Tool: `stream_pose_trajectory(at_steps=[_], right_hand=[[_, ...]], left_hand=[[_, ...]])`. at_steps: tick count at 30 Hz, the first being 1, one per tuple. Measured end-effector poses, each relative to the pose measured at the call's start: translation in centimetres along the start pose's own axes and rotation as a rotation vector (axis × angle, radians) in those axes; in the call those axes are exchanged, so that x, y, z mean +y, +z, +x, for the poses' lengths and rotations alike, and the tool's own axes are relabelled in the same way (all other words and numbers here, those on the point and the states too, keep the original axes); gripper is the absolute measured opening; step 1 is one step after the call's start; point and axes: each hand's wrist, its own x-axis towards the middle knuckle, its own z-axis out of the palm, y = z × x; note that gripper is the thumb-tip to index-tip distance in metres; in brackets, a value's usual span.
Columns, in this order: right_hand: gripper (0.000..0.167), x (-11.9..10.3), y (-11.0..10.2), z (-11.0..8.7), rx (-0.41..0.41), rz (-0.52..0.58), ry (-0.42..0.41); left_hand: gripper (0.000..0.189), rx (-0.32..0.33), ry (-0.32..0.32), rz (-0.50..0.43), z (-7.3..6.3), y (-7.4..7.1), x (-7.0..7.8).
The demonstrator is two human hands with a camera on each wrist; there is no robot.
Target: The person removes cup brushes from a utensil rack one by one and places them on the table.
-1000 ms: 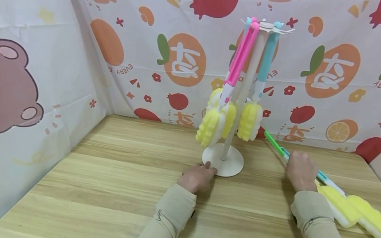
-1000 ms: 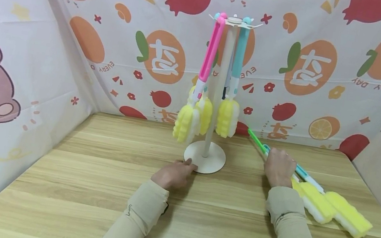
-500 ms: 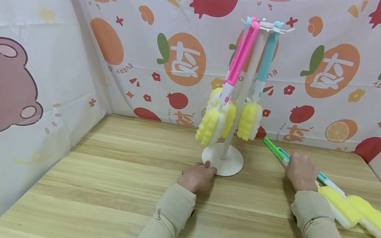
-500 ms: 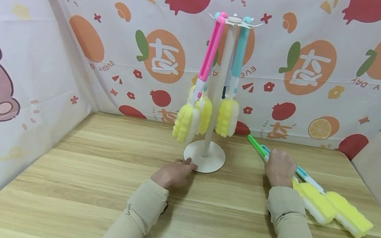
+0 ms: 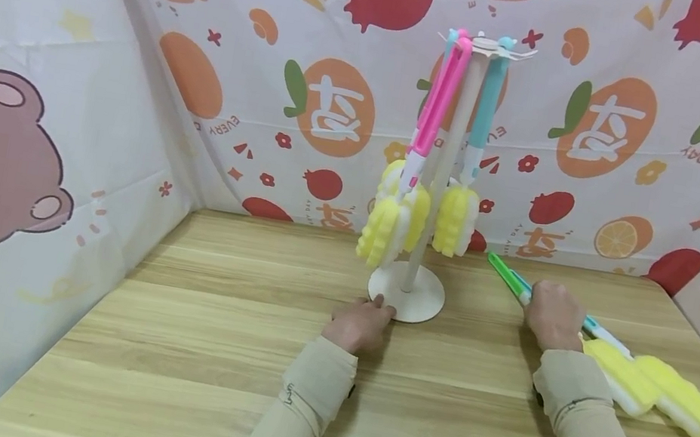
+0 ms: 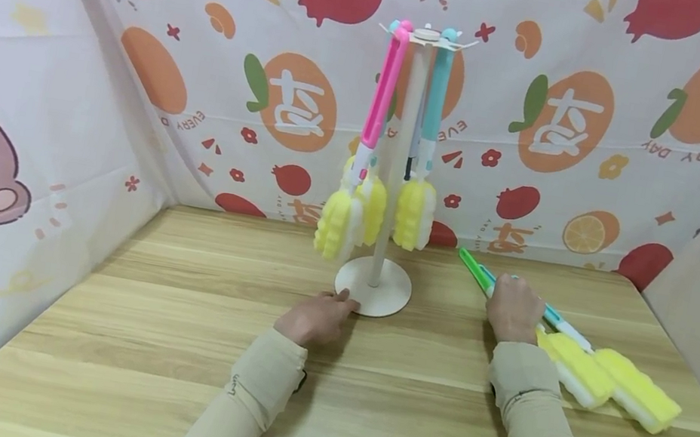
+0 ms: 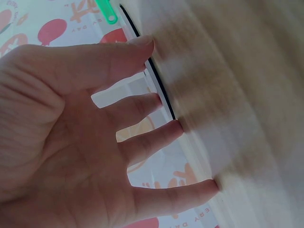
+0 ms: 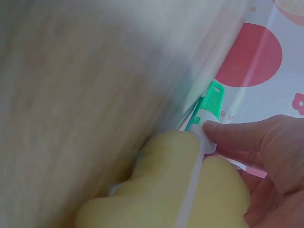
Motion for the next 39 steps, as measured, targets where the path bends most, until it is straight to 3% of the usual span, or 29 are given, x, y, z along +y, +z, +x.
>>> stream_pose_trajectory(at_steps=[31, 36, 39], right_hand=[[0.011, 0.1, 0.4, 0.2, -0.017, 0.048, 0.032], [0.023, 0.0, -0.1, 0.1, -0.029, 0.047, 0.038], [0.029, -0.2, -0.4, 0.0, 0.01, 0.049, 0.022]], left_hand=[[0.04, 0.009, -0.004, -0.001, -0.2, 0.0, 0.0], [0.041, 0.009, 0.002, 0.005, -0.1, 0.1, 0.1], [0.042, 0.01, 0.005, 0.005, -0.1, 0.1, 0.1]])
